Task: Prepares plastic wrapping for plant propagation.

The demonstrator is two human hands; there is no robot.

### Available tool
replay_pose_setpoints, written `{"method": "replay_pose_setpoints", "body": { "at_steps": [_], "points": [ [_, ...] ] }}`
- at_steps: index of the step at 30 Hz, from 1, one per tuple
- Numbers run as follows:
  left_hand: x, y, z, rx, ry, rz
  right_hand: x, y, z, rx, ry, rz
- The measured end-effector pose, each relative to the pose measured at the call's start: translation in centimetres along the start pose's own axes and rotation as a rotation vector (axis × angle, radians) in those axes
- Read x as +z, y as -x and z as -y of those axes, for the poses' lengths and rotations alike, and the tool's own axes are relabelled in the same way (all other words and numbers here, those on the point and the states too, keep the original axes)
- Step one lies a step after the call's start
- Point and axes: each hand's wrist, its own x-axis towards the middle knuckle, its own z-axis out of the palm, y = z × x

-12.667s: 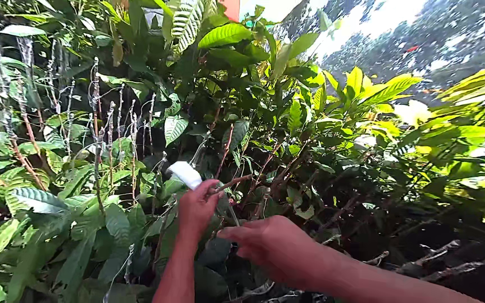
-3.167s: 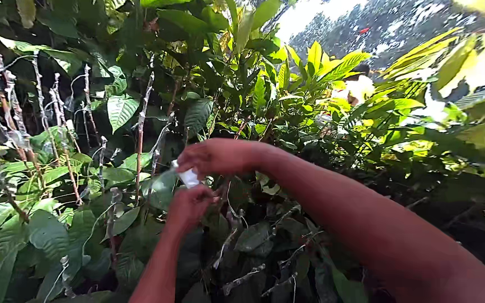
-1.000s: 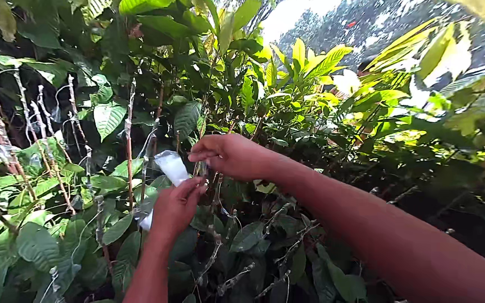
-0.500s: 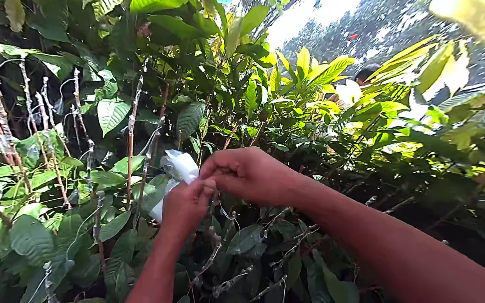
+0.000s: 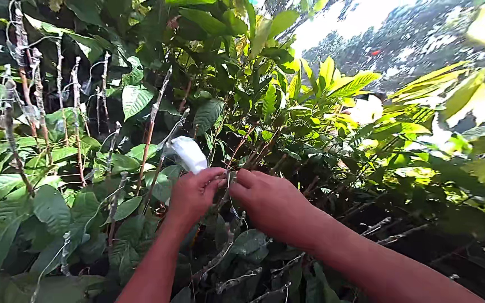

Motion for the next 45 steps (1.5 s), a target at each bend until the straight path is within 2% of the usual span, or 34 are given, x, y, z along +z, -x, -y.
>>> {"method": "replay_pose_setpoints", "body": {
  "at_steps": [3,5,7,9,11,13,15,17,18,19,21,23,24,26,28,30,33,34,36,38,40,41,45],
  "points": [
    [1.2,0.3,-1.5,-0.007,-0.011,0.056,-2.1,-2.0,0.9,-0.096,0.101,0.044],
    [2.0,0.7,-1.1,-0.018,0.071,0.142,-2.1,-4.8,-1.8,-0.079,0.045,0.152],
    [2.0,0.8,-0.8,-0.083,0.228,0.132,0.0,-6.4,-5.8,0.029,-0.114,0.243],
    [0.6,0.5,-0.7,-0.17,0.334,0.027,3.2,-5.5,-6.8,0.074,-0.285,0.12],
    [-0.5,-0.1,-0.4,-0.218,0.39,-0.085,5.1,-4.1,-4.7,-0.024,-0.318,-0.038],
    [-1.0,-0.4,-0.2,-0.244,0.417,-0.123,5.4,-2.6,-0.7,-0.194,-0.288,-0.095],
    [-1.1,-0.6,-0.1,-0.224,0.407,-0.102,3.8,-1.8,3.2,-0.367,-0.285,0.018],
    [-0.6,-0.3,0.1,-0.171,0.392,-0.053,1.1,-2.8,4.3,-0.418,-0.277,0.148],
    [-0.2,0.0,0.3,-0.146,0.376,-0.034,-0.1,-3.9,3.2,-0.384,-0.309,0.098],
    [0.1,0.1,0.6,-0.114,0.351,-0.022,-0.6,-5.2,1.3,-0.314,-0.359,-0.037],
    [0.5,0.1,0.9,-0.08,0.398,-0.012,-0.3,-7.2,-3.3,-0.039,-0.431,-0.228],
    [-0.2,-0.1,1.0,-0.101,0.464,-0.02,1.2,-7.2,-5.4,0.237,-0.706,-0.156],
    [-0.6,-0.1,1.1,-0.097,0.489,-0.04,2.2,-6.6,-5.3,0.313,-0.893,-0.081],
    [-0.9,0.0,1.3,-0.056,0.501,-0.097,3.8,-5.1,-4.1,0.375,-1.197,0.028],
    [-0.9,0.2,1.5,-0.017,0.49,-0.137,4.0,-4.1,-3.1,0.334,-1.285,0.058],
    [-0.9,0.1,1.4,-0.005,0.427,-0.183,3.4,-4.0,-2.1,0.318,-1.117,0.026],
    [-0.9,-0.2,0.5,-0.084,0.363,-0.124,3.9,-4.8,-1.5,0.456,-0.867,-0.226],
    [-1.0,-0.2,0.3,-0.114,0.375,-0.087,4.5,-4.9,-1.7,0.443,-0.785,-0.313],
    [-1.3,0.0,0.2,-0.157,0.403,-0.074,6.1,-4.6,-2.2,0.205,-0.457,-0.489],
    [-1.7,0.0,0.1,-0.17,0.445,-0.087,6.3,-4.2,-2.0,-0.043,-0.173,-0.559],
    [-2.3,0.1,0.3,-0.143,0.488,-0.052,5.9,-3.7,-2.3,-0.119,-0.074,-0.547],
    [-2.6,0.1,0.4,-0.123,0.485,-0.026,5.7,-3.3,-3.0,-0.086,-0.07,-0.502],
    [-4.4,-0.1,0.5,-0.093,0.386,-0.05,4.7,-0.8,-5.3,0.318,-0.224,-0.192]
  ]
}}
